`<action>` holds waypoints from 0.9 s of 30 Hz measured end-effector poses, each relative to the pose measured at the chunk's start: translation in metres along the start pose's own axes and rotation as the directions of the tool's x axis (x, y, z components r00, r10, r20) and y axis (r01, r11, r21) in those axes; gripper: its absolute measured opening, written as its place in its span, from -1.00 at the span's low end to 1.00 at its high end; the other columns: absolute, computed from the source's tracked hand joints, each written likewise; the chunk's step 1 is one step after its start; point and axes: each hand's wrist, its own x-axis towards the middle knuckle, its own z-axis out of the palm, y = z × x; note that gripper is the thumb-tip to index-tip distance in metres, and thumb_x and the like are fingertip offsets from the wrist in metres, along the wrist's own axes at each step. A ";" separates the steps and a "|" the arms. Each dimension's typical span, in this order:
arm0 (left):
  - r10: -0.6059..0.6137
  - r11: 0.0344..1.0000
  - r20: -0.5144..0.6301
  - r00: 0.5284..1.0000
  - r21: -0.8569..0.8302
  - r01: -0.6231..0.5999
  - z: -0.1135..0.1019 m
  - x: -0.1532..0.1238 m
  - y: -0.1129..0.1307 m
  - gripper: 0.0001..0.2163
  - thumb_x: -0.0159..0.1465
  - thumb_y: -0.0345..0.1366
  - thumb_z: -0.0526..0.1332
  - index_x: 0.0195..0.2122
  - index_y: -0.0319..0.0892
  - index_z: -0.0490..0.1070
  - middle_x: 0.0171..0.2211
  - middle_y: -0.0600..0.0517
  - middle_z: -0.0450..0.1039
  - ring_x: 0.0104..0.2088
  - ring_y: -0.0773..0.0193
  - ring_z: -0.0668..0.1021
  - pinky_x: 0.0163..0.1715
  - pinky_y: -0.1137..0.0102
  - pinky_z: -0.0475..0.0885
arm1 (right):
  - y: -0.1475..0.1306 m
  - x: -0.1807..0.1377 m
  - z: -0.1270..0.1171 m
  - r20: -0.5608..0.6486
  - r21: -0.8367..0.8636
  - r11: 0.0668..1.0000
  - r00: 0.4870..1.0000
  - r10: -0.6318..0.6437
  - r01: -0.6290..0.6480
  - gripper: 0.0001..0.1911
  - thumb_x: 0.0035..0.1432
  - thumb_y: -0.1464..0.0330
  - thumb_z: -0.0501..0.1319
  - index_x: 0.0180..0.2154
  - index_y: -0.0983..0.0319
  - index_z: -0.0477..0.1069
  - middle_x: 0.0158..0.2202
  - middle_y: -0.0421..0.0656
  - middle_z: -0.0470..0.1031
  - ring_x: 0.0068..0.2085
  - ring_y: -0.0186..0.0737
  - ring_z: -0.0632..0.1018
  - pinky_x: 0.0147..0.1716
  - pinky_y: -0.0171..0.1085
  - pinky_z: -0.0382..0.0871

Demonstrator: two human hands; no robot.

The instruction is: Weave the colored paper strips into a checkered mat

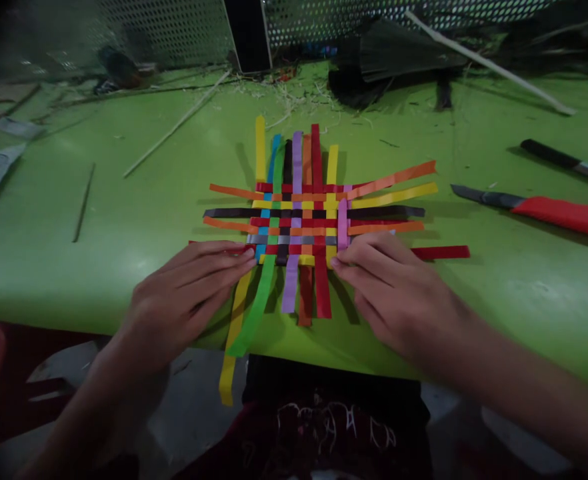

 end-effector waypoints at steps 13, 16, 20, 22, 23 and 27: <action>0.028 1.000 -0.035 0.999 -0.004 -0.028 -0.004 0.003 -0.002 -0.73 0.47 -0.42 0.19 0.16 -0.15 0.49 0.07 -0.06 0.62 0.16 0.04 0.57 0.17 0.03 0.54 | -0.001 -0.001 -0.002 -0.034 -0.051 0.999 0.999 -0.017 0.015 -0.67 0.34 0.53 0.15 0.10 0.32 0.48 0.02 0.07 0.54 0.05 0.01 0.58 0.02 0.00 0.57; 0.105 0.994 0.010 0.994 0.008 -0.105 -0.012 0.023 -0.004 -0.80 0.49 -0.36 0.16 0.06 -0.15 0.54 -0.03 -0.05 0.64 0.07 0.05 0.60 0.13 0.04 0.53 | -0.003 -0.001 -0.005 -0.074 -0.077 0.997 0.997 0.009 -0.015 -0.69 0.34 0.53 0.16 0.08 0.28 0.49 0.03 0.06 0.53 0.05 -0.02 0.60 -0.01 -0.05 0.59; 0.243 0.970 0.146 0.959 -0.045 -0.239 -0.013 0.058 -0.012 -0.80 0.50 -0.38 0.13 0.00 -0.19 0.55 -0.09 -0.06 0.63 -0.02 0.10 0.61 0.04 0.14 0.56 | -0.004 0.000 -0.011 -0.163 -0.089 0.994 0.986 0.043 -0.058 -0.72 0.33 0.54 0.19 0.02 0.23 0.51 -0.05 0.00 0.54 -0.04 -0.09 0.63 -0.14 -0.14 0.61; 0.280 0.960 0.208 0.937 -0.063 -0.273 -0.007 0.074 -0.017 -0.80 0.49 -0.41 0.15 0.02 -0.17 0.55 -0.03 -0.05 0.62 0.02 0.13 0.61 0.09 0.17 0.53 | -0.004 0.001 -0.015 -0.188 -0.113 0.992 0.981 0.039 -0.061 -0.74 0.33 0.56 0.19 -0.01 0.23 0.52 -0.12 -0.03 0.56 -0.11 -0.12 0.63 -0.18 -0.16 0.59; 0.285 0.958 0.233 0.930 -0.057 -0.279 -0.004 0.080 -0.019 -0.80 0.48 -0.40 0.17 0.03 -0.16 0.56 0.02 -0.06 0.60 0.05 0.12 0.60 0.11 0.17 0.52 | -0.004 0.002 -0.016 -0.190 -0.128 0.990 0.981 0.039 -0.064 -0.74 0.33 0.56 0.19 -0.03 0.23 0.52 -0.15 -0.05 0.57 -0.13 -0.12 0.63 -0.18 -0.16 0.59; 0.270 0.960 0.338 0.902 -0.024 -0.278 0.006 0.093 -0.024 -0.73 0.48 -0.30 0.21 0.17 -0.04 0.51 0.21 -0.10 0.46 0.22 0.04 0.49 0.20 0.13 0.44 | -0.006 0.006 -0.017 -0.206 -0.172 0.980 0.977 0.062 -0.099 -0.81 0.36 0.49 0.19 -0.05 0.26 0.53 -0.24 -0.08 0.62 -0.23 -0.10 0.63 -0.22 -0.14 0.56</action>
